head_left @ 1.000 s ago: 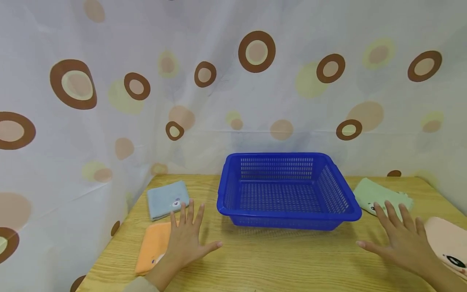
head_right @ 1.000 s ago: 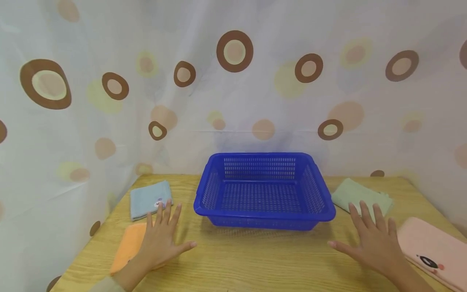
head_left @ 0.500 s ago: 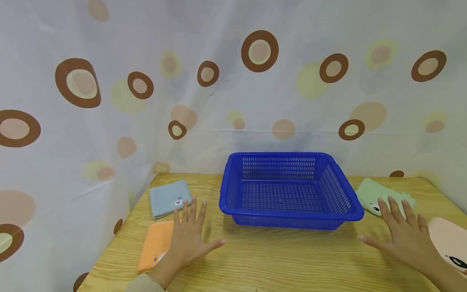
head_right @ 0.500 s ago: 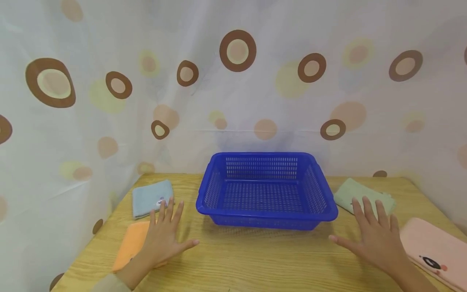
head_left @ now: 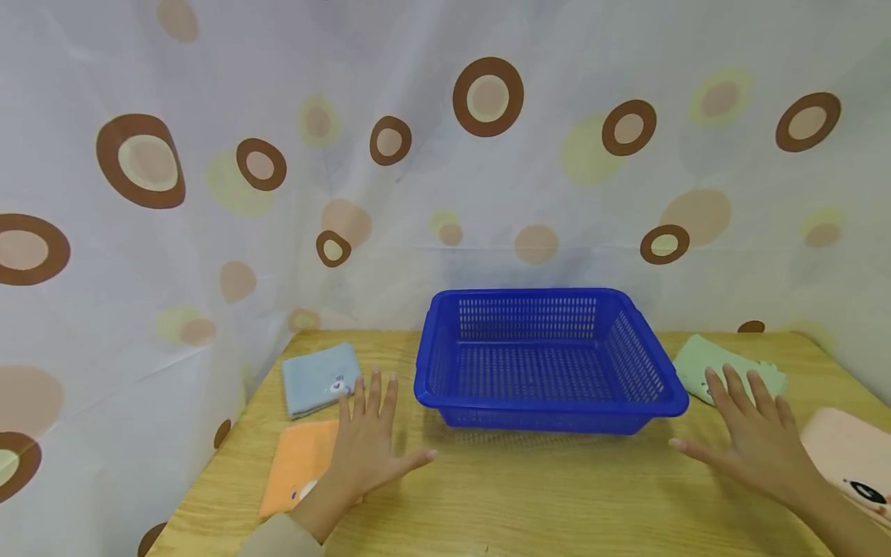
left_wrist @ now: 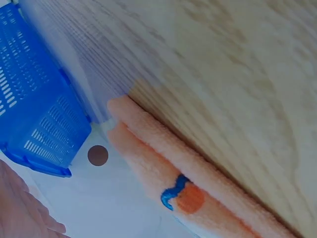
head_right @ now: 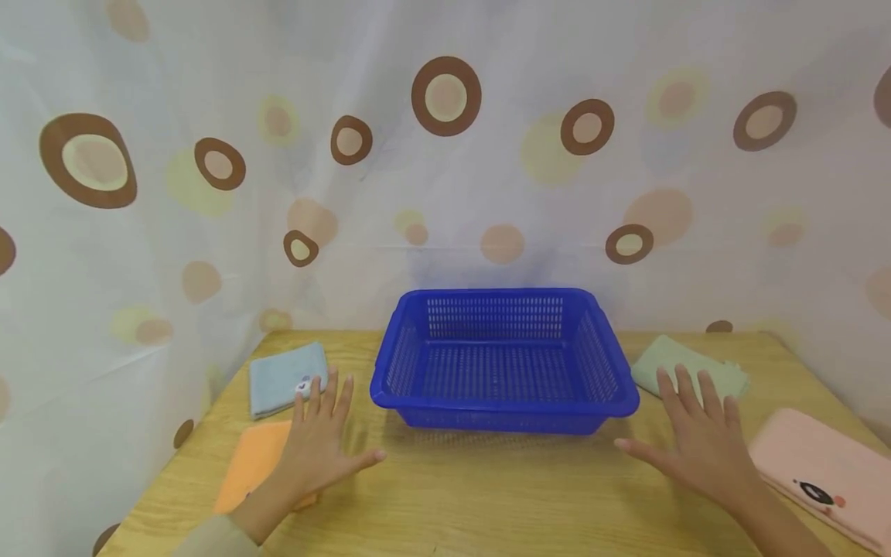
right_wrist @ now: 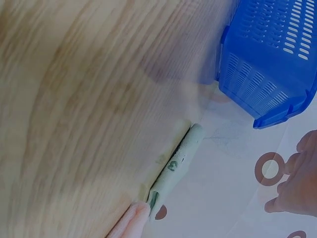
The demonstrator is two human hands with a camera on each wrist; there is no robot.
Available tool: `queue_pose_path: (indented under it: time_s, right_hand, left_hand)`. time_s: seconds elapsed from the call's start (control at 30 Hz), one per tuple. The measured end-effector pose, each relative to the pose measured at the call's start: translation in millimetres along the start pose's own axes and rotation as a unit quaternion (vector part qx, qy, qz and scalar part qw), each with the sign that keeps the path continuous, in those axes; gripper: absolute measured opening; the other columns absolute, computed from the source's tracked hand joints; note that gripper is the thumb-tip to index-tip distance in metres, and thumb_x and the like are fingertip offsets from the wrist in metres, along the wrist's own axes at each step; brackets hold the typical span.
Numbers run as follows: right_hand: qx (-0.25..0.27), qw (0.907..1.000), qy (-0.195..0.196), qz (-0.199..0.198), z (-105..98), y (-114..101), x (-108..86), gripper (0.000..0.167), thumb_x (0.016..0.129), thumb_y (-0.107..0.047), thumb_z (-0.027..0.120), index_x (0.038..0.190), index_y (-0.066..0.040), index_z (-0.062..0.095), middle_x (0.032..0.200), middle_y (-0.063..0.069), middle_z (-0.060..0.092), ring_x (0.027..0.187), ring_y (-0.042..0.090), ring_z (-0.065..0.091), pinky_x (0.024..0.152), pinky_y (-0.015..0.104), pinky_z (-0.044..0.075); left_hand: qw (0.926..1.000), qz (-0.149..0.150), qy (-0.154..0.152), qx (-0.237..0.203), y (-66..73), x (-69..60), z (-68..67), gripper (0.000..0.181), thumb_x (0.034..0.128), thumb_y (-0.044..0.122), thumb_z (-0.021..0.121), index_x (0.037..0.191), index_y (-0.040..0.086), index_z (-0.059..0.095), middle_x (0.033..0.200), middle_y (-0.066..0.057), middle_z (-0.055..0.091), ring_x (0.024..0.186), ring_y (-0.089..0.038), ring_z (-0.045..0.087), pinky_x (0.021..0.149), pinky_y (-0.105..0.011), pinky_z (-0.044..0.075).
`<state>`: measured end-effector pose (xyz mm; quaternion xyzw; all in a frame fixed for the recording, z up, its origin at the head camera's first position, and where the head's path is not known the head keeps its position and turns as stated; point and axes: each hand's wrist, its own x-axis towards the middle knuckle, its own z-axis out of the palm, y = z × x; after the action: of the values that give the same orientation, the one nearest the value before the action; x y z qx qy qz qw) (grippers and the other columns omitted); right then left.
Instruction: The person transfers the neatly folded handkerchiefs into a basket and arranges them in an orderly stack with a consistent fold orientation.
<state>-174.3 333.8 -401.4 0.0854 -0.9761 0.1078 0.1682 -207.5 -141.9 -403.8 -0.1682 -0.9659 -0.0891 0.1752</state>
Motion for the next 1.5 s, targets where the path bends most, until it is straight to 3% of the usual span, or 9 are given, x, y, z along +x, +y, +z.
queue_pose_path:
  time_s: [0.27,0.53,0.97,1.3,1.5]
  right_hand:
    - [0.003,1.0,-0.007,-0.003,-3,-7,5.6,0.108,0.079,-0.056,0.061,0.149,-0.003,-0.004,0.152,0.026,-0.008,0.138,0.036,-0.026,0.105,0.062,-0.021]
    - [0.009,0.9999,-0.008,-0.009,-7,-14,15.2,0.108,0.08,-0.057,0.06,0.147,0.003,0.0,0.151,0.03,-0.005,0.139,0.037,-0.022,0.108,0.056,-0.021]
    - [0.048,0.9983,-0.001,-0.033,-7,-17,25.6,0.106,0.081,-0.051,0.062,0.147,0.004,0.0,0.151,0.031,-0.004,0.139,0.036,-0.022,0.11,0.053,-0.02]
    - [0.064,0.9972,0.003,-0.037,-7,-21,31.9,0.103,0.082,-0.048,0.062,0.146,0.006,0.002,0.15,0.034,0.001,0.14,0.037,-0.019,0.11,0.055,-0.019]
    - [0.09,0.9954,-0.017,-0.029,-7,-24,37.5,0.104,0.083,-0.048,0.062,0.146,0.006,-0.001,0.149,0.036,0.001,0.139,0.04,-0.02,0.111,0.053,-0.019]
  left_hand:
    - [0.9999,0.002,-0.015,-0.004,6.5,5.7,-0.7,0.116,0.0691,0.087,0.037,0.148,0.004,0.018,0.154,-0.023,0.008,0.139,-0.048,0.008,0.108,-0.067,0.009]
    - [0.9998,0.005,-0.016,-0.006,13.4,17.2,-3.6,0.122,0.066,0.092,0.019,0.149,0.003,0.013,0.155,-0.021,0.002,0.141,-0.044,0.005,0.109,-0.066,0.008]
    - [0.9991,0.005,-0.037,-0.021,18.9,27.6,-8.9,0.121,0.0669,0.091,0.025,0.149,0.004,0.009,0.155,-0.02,-0.001,0.143,-0.038,0.002,0.113,-0.061,0.007]
    - [0.9981,0.003,-0.056,-0.026,21.9,34.1,-9.3,0.125,0.0634,0.094,0.015,0.149,0.003,0.006,0.155,-0.019,-0.001,0.144,-0.035,-0.002,0.114,-0.058,0.005]
    - [0.9974,-0.002,-0.064,-0.031,23.1,37.4,-9.2,0.127,0.0615,0.095,0.011,0.149,0.003,0.005,0.156,-0.018,-0.003,0.144,-0.033,-0.003,0.115,-0.056,0.004]
